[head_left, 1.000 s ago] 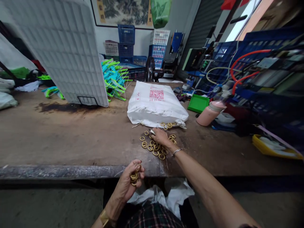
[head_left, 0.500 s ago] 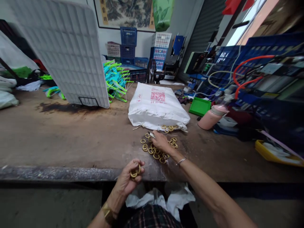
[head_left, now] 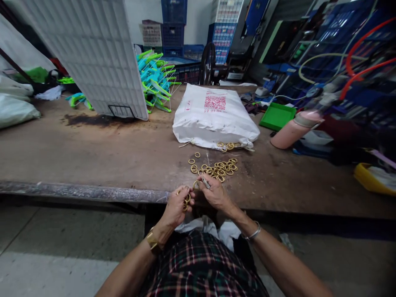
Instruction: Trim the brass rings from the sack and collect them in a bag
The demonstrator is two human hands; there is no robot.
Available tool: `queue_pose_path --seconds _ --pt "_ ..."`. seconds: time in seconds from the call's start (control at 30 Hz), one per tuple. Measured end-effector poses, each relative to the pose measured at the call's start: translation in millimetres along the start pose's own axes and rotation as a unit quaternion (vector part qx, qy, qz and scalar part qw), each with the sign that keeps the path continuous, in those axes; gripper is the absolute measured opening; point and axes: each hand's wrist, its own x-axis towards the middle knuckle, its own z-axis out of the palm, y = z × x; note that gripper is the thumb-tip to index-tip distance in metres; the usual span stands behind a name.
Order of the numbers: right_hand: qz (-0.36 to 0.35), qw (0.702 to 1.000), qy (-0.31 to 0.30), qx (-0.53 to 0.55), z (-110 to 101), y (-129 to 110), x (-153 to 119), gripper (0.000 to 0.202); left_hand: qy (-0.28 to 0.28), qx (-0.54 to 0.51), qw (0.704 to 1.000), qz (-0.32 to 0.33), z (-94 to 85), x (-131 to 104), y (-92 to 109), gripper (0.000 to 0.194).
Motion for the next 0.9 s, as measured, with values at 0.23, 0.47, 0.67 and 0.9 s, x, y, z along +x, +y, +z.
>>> queue_pose_path --seconds 0.23,0.47,0.67,0.9 --pt "0.054 0.995 0.032 0.076 -2 -1 -18 0.014 -0.013 0.094 0.995 0.021 10.2 -10 -6 0.043" --pt "0.145 0.964 -0.002 0.224 5 5 -31 0.02 -0.021 0.097 0.995 0.03 18.3 -13 -10 0.037" --pt "0.135 0.974 -0.022 0.182 0 3 -32 0.024 -0.012 0.267 0.95 0.162 15.9 -17 -12 0.027" --pt "0.151 0.979 0.003 0.138 2 4 -32 0.023 -0.052 0.253 0.962 0.086 18.1 -20 -14 0.031"
